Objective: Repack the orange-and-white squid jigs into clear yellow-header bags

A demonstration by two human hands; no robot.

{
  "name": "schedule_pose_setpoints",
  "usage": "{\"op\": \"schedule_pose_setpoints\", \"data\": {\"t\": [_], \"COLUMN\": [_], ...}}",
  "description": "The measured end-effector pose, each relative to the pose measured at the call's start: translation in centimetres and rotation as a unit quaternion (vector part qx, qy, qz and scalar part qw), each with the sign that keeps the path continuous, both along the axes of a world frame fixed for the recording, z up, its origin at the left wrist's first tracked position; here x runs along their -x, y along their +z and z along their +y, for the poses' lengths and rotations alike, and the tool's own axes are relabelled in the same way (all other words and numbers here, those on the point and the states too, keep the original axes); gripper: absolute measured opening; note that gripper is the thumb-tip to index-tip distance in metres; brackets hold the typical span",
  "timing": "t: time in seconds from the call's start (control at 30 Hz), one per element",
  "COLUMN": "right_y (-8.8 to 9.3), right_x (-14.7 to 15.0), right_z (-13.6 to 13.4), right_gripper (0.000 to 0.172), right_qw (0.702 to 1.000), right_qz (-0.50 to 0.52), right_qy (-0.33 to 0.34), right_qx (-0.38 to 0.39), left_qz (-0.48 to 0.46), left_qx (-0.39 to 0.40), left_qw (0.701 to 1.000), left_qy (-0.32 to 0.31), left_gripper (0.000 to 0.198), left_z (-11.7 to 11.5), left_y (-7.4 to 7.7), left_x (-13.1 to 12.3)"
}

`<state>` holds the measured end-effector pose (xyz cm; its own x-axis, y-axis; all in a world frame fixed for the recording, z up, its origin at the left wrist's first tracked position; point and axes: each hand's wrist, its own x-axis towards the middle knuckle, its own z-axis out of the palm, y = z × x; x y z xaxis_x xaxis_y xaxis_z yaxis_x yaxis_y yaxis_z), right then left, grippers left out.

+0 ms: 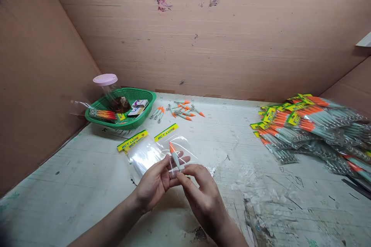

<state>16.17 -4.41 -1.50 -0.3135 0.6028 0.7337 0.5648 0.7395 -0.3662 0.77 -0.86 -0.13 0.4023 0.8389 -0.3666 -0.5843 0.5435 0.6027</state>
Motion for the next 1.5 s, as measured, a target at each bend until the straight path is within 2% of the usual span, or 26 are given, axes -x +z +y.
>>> {"op": "schedule_pose_setpoints", "data": {"t": [0.2,0.4,0.47,0.5,0.57,0.6,0.67,0.7,0.77,0.8,0.87,0.93,1.0,1.1,1.17,1.33,1.5], "right_y": [0.1,1.1,1.6,1.9,2.8,3.3,4.5,5.1,6.0,6.2,6.1,5.4,4.1,2.0,0.9,-0.2,0.0], "right_x": [0.4,0.8,0.4,0.2,-0.2,-0.3,-0.3,-0.3,-0.4,-0.6,-1.4,-2.5,-3.5,-4.2,-3.9,-3.7,-6.8], "right_z": [-0.1,-0.8,-1.1,-1.1,-0.8,-0.5,0.3,1.0,2.8,4.0,7.4,11.7,16.2,21.4,23.6,25.2,23.3], "right_gripper": [0.037,0.039,0.039,0.038,0.034,0.03,0.018,0.012,0.015,0.019,0.027,0.032,0.026,0.024,0.027,0.028,0.027], "right_qw": [1.0,0.99,0.991,0.992,0.989,0.987,0.983,0.975,0.942,0.922,0.894,0.896,0.891,0.879,0.87,0.84,0.82], "right_qz": [-0.01,-0.135,-0.122,-0.098,-0.042,-0.019,0.011,0.019,0.014,0.001,-0.037,-0.058,-0.075,-0.116,-0.148,-0.216,-0.253], "right_qy": [-0.017,-0.016,-0.036,-0.068,-0.141,-0.156,-0.122,-0.087,-0.008,0.01,-0.01,-0.15,-0.239,-0.308,-0.329,-0.365,-0.38], "right_qx": [-0.018,-0.035,-0.047,-0.047,-0.018,0.021,0.137,0.203,0.335,0.388,0.447,0.414,0.378,0.345,0.335,0.339,0.344], "left_qz": [-0.057,-0.136,-0.155,-0.166,-0.191,-0.205,-0.227,-0.231,-0.219,-0.204,-0.174,-0.165,-0.173,-0.184,-0.185,-0.17,-0.156], "left_qx": [0.018,0.064,0.079,0.089,0.106,0.111,0.118,0.12,0.129,0.138,0.161,0.176,0.178,0.174,0.17,0.171,0.169], "left_qw": [0.998,0.988,0.984,0.981,0.975,0.972,0.966,0.964,0.963,0.963,0.96,0.957,0.955,0.955,0.957,0.961,0.962], "left_qy": [0.014,0.025,0.034,0.038,0.041,0.041,0.044,0.054,0.09,0.112,0.147,0.161,0.161,0.153,0.146,0.138,0.146], "left_gripper": [0.044,0.029,0.024,0.022,0.019,0.019,0.023,0.027,0.033,0.033,0.032,0.032,0.033,0.039,0.041,0.038,0.038], "left_z": [-0.6,-0.4,-0.4,-0.4,-0.4,-0.4,-0.3,-0.2,0.2,0.5,1.0,1.4,1.7,2.0,2.2,2.7,2.6], "left_y": [-0.6,-0.7,-0.6,-0.6,-0.6,-0.5,-0.4,-0.3,-0.2,-0.1,0.1,0.2,0.1,-0.4,-0.9,-1.4,-1.0], "left_x": [-0.4,-0.2,-0.1,-0.1,0.0,0.0,0.0,0.0,0.2,0.3,0.7,1.0,1.2,1.2,1.2,1.3,1.2]}}
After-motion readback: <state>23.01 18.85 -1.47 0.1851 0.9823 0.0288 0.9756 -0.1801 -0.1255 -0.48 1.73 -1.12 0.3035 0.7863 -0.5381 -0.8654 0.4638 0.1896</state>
